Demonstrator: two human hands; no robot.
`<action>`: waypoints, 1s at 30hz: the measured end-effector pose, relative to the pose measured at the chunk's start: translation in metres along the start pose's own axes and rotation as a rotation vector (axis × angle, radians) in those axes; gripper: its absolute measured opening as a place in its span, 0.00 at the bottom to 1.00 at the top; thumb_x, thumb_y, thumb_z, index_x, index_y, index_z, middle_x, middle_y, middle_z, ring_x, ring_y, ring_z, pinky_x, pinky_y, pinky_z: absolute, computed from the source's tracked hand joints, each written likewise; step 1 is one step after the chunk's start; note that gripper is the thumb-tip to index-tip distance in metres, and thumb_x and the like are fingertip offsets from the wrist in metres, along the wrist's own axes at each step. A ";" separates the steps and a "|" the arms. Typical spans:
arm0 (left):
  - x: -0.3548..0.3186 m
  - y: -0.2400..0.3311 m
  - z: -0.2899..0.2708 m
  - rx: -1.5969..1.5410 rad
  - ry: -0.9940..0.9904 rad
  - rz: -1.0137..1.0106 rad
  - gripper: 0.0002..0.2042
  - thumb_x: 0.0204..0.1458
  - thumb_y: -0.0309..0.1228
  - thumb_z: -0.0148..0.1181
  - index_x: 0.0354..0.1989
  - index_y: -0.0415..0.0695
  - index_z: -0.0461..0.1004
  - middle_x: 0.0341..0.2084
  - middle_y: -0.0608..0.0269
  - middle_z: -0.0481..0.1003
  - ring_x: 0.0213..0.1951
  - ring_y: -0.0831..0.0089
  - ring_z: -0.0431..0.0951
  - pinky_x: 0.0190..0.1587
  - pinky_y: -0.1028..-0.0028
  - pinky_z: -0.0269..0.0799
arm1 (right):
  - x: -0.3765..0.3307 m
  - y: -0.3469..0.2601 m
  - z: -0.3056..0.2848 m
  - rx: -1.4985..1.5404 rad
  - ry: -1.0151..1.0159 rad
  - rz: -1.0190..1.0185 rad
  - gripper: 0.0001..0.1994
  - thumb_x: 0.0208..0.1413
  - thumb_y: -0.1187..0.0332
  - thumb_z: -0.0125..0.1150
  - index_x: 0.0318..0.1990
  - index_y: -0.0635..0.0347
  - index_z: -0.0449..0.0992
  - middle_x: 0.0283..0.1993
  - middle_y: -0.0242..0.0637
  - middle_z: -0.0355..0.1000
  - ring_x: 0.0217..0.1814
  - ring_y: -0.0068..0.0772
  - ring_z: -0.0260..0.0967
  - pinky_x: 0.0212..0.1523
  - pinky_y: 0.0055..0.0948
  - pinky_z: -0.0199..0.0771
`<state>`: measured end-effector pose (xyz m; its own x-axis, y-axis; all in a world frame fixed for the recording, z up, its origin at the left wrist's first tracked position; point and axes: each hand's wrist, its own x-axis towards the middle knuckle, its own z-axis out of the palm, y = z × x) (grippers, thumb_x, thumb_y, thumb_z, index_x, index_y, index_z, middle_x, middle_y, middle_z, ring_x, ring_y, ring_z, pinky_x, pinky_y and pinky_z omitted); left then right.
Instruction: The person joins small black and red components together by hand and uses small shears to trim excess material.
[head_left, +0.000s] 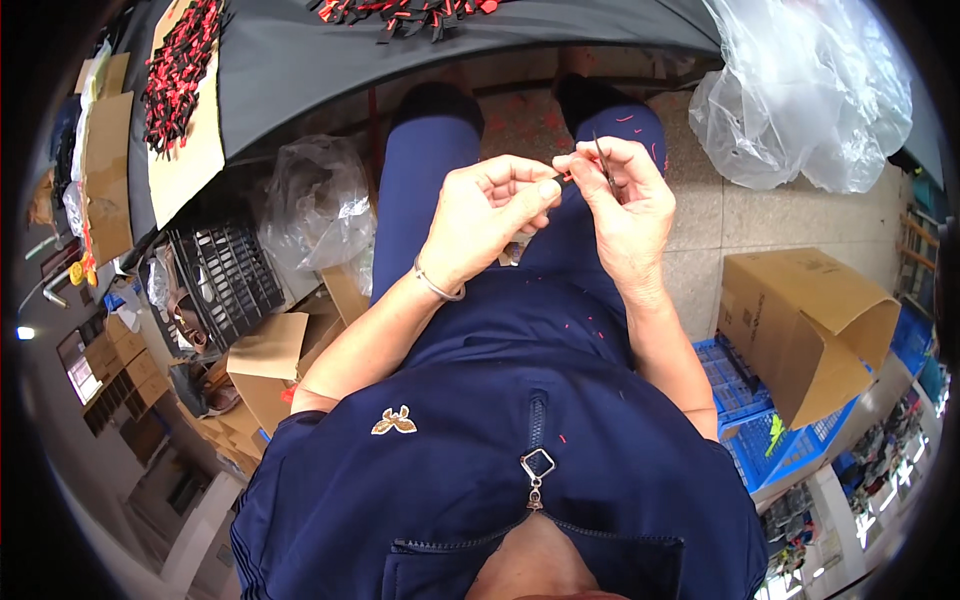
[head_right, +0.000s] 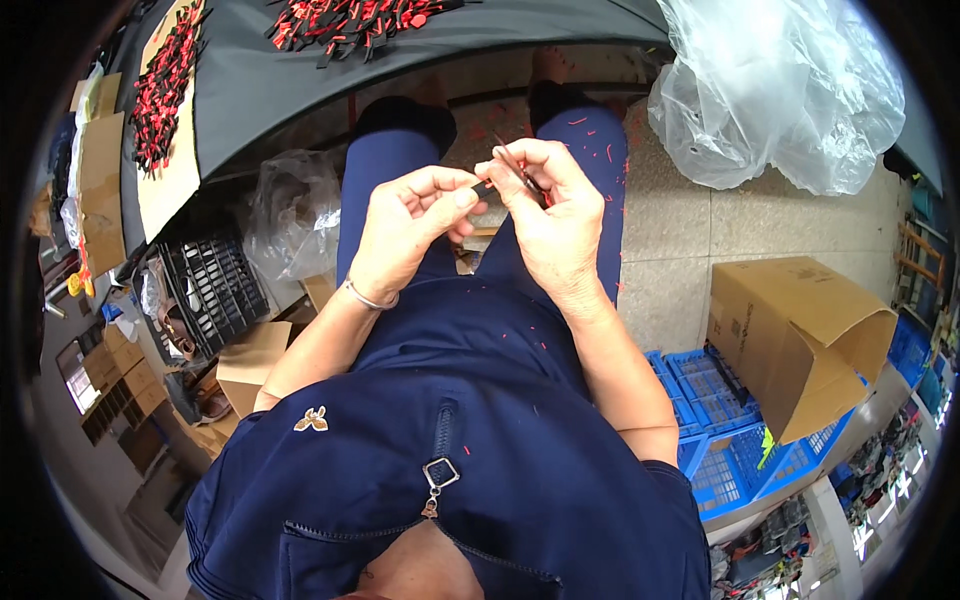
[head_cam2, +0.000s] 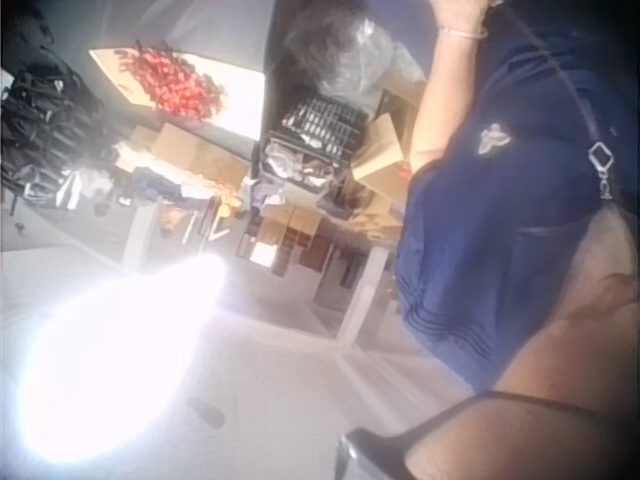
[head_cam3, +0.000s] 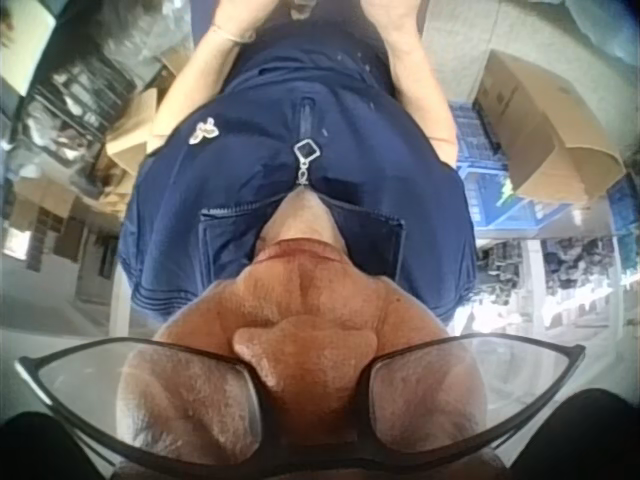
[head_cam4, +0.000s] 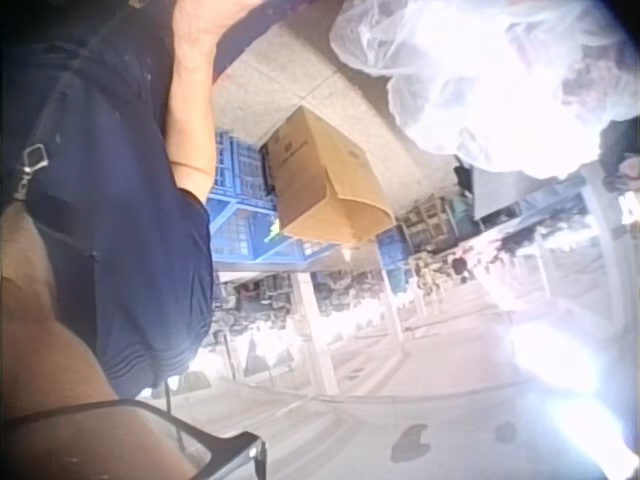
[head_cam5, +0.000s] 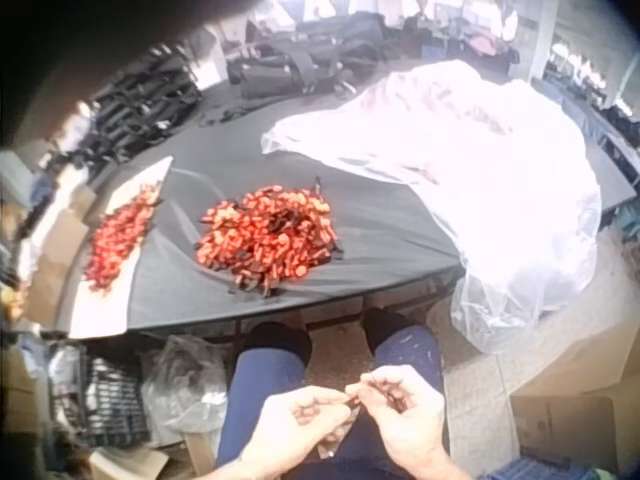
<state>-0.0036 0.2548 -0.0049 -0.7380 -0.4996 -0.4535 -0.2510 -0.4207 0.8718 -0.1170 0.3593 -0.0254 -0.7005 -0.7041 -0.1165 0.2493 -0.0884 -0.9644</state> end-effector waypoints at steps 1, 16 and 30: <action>0.001 -0.001 -0.001 -0.091 -0.035 -0.111 0.08 0.51 0.29 0.59 0.38 0.39 0.75 0.28 0.64 0.76 0.26 0.83 0.73 0.30 0.83 0.70 | -0.001 0.000 0.002 0.020 0.013 -0.014 0.07 0.52 0.80 0.58 0.39 0.65 0.70 0.36 0.36 0.73 0.41 0.23 0.73 0.42 0.20 0.72; 0.009 -0.006 -0.009 -0.329 -0.005 -0.124 0.05 0.50 0.26 0.57 0.33 0.38 0.74 0.25 0.63 0.76 0.24 0.83 0.71 0.29 0.84 0.68 | -0.014 -0.008 -0.013 -0.545 0.073 -0.149 0.09 0.44 0.71 0.68 0.32 0.62 0.74 0.29 0.34 0.75 0.30 0.21 0.71 0.29 0.21 0.69; 0.015 0.000 -0.008 -0.213 0.017 -0.079 0.04 0.49 0.27 0.58 0.31 0.40 0.75 0.23 0.66 0.75 0.23 0.86 0.70 0.28 0.86 0.66 | 0.003 0.001 -0.008 -0.620 0.075 -0.292 0.08 0.43 0.70 0.68 0.26 0.60 0.74 0.24 0.33 0.73 0.22 0.30 0.67 0.24 0.26 0.67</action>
<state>-0.0102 0.2411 -0.0130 -0.7103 -0.4704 -0.5236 -0.1689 -0.6083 0.7755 -0.1242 0.3630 -0.0290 -0.7309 -0.6598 0.1745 -0.3695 0.1676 -0.9140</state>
